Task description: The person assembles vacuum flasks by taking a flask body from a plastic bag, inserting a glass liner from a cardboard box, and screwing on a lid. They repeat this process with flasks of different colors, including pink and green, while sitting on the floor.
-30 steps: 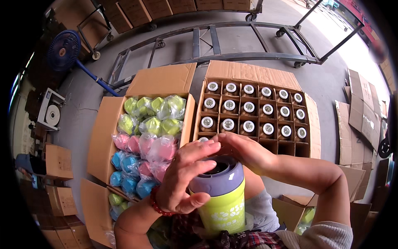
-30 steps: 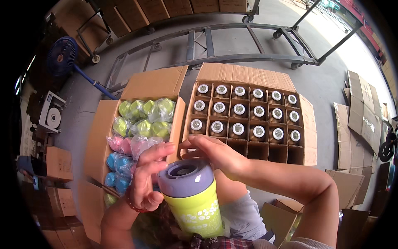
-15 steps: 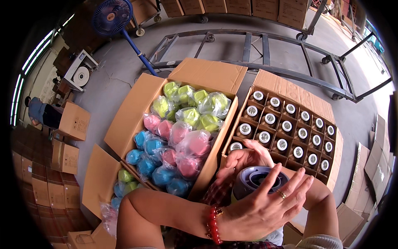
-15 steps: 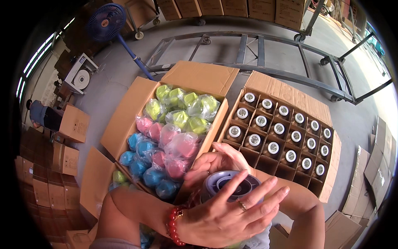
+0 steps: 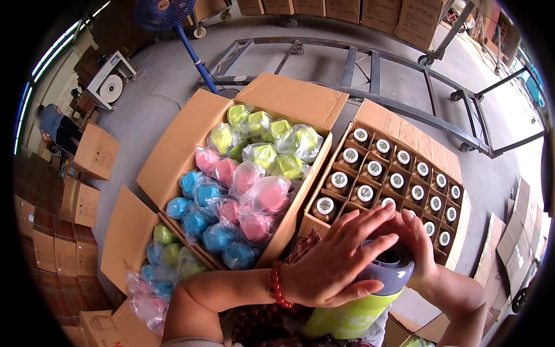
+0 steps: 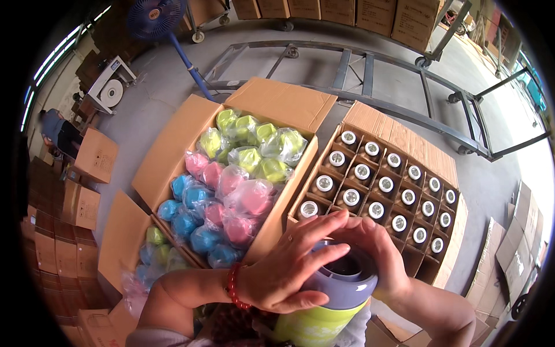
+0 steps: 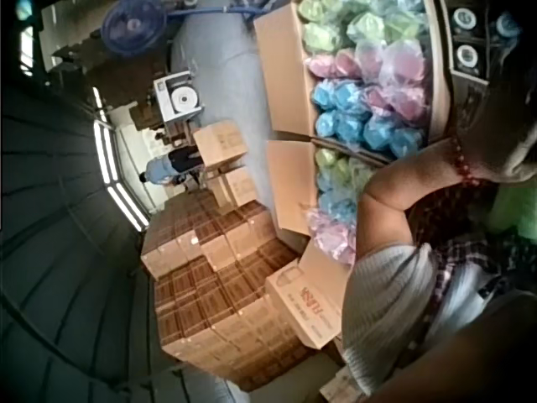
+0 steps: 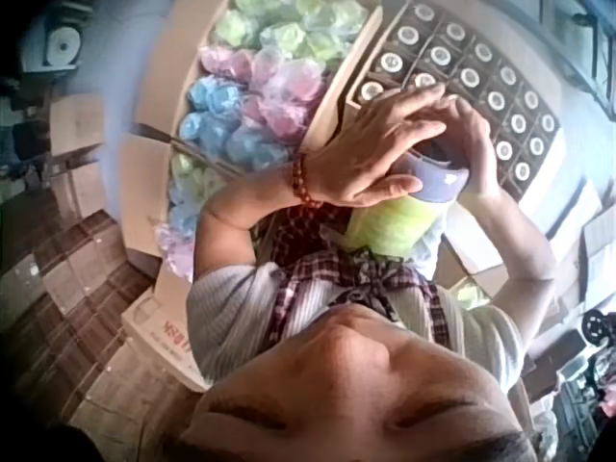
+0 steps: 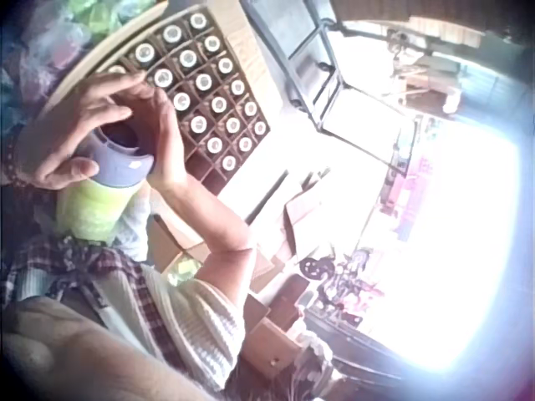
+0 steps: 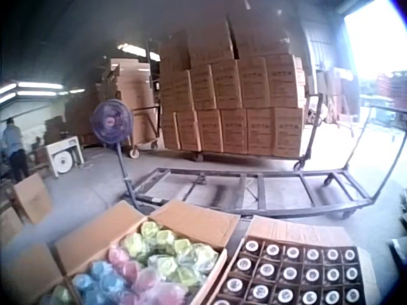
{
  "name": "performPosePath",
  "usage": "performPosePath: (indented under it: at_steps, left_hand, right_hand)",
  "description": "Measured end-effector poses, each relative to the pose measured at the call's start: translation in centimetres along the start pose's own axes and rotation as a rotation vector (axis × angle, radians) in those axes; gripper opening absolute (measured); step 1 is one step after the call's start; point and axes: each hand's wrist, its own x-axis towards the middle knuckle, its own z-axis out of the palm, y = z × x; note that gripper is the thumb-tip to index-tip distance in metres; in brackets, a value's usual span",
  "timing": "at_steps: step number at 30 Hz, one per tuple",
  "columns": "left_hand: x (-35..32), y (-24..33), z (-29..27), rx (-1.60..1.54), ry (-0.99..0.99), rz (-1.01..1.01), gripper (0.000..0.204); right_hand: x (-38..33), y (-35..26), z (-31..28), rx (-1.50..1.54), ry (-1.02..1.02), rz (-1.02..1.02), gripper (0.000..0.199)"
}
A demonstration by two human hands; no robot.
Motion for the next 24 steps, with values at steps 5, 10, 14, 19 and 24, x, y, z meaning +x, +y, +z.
performPosePath:
  at_steps: [5, 10, 14, 19, 24]
  left_hand:
    - [4.7, 5.8, 2.4, 0.404, -0.129, 0.159, 0.053]
    - [5.5, 4.3, 1.3, -0.109, 0.024, 0.350, 0.050]
    - [-1.8, -4.0, -1.6, -0.287, 0.131, -0.232, 0.075]
    - [0.2, -1.6, -0.4, -0.093, 0.028, -0.025, 0.080]
    - [5.2, 3.9, 0.1, 0.340, -0.145, 0.053, 0.078]
  right_hand:
    - [7.5, 2.9, 1.1, 0.151, -0.461, 0.203, 0.064]
    - [8.2, 1.6, -1.4, -0.067, -0.148, 0.210, 0.053]
    - [0.2, -2.0, -0.9, -0.235, -0.083, -0.145, 0.053]
    - [0.2, -0.3, 0.6, -0.179, -0.083, -0.171, 0.063]
    - [6.7, 2.6, -1.2, 0.112, -0.484, -0.069, 0.055]
